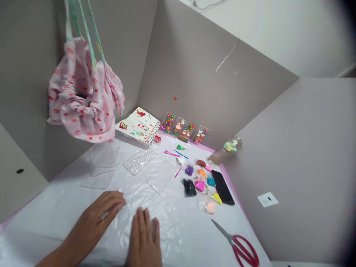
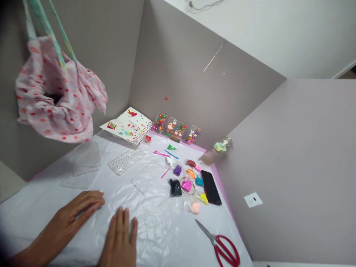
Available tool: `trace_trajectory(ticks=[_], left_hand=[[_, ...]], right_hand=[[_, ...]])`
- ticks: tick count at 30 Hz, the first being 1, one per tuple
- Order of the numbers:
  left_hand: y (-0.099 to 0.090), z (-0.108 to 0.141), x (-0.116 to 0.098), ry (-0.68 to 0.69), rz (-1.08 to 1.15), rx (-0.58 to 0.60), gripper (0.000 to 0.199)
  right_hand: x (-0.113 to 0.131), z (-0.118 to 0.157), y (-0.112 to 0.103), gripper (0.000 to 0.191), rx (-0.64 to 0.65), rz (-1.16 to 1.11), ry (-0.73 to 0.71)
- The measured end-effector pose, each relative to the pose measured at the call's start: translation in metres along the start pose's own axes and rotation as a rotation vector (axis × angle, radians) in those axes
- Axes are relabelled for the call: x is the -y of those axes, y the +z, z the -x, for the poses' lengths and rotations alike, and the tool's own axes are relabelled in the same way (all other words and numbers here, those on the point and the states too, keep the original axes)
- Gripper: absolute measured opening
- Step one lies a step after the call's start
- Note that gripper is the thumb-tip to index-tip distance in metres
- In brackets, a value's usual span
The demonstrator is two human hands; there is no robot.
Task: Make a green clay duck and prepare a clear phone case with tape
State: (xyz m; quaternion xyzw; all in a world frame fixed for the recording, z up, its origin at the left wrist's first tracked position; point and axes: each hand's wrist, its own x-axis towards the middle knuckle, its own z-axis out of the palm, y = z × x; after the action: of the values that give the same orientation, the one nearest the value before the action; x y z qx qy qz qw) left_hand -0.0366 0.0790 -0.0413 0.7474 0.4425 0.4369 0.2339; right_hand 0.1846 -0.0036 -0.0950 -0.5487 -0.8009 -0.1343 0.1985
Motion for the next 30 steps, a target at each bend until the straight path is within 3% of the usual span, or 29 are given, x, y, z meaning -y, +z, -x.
trace_trajectory(ticks=[2, 5, 7, 9, 12, 18, 21, 24, 26, 30], left_hand=[[0.000, 0.000, 0.000, -0.019, 0.003, 0.000, 0.031], [0.000, 0.000, -0.001, -0.011, -0.001, 0.009, 0.029], [0.001, -0.001, -0.001, 0.014, -0.008, -0.001, 0.028], [0.002, -0.001, 0.001, 0.038, -0.018, -0.021, 0.028], [0.002, 0.000, 0.002, 0.042, -0.028, -0.022, 0.029], [-0.001, 0.000, -0.002, 0.010, -0.016, -0.001, 0.030], [0.000, -0.001, -0.001, 0.009, -0.010, 0.002, 0.027], [0.001, -0.001, 0.000, 0.023, -0.003, -0.010, 0.027], [0.001, -0.001, 0.001, 0.027, -0.013, -0.029, 0.027], [0.001, 0.000, 0.000, 0.035, -0.022, -0.024, 0.025]], right_hand=[[-0.009, -0.002, -0.010, 0.104, 0.083, 0.031, 0.093], [-0.011, -0.003, -0.024, 0.104, 0.089, 0.078, 0.163], [0.003, -0.002, -0.021, 0.103, 0.092, 0.030, 0.121], [0.019, 0.001, -0.010, 0.082, 0.090, -0.007, 0.036], [0.018, 0.008, -0.004, 0.073, 0.039, -0.034, 0.026], [-0.025, 0.007, -0.033, 0.089, 0.091, -0.057, 0.100], [-0.013, -0.002, -0.035, 0.098, 0.071, 0.006, 0.132], [0.004, -0.012, -0.031, 0.111, 0.059, 0.004, 0.075], [0.005, -0.014, -0.031, 0.113, 0.072, 0.008, 0.057], [-0.003, -0.012, -0.024, 0.107, 0.081, 0.095, 0.179]])
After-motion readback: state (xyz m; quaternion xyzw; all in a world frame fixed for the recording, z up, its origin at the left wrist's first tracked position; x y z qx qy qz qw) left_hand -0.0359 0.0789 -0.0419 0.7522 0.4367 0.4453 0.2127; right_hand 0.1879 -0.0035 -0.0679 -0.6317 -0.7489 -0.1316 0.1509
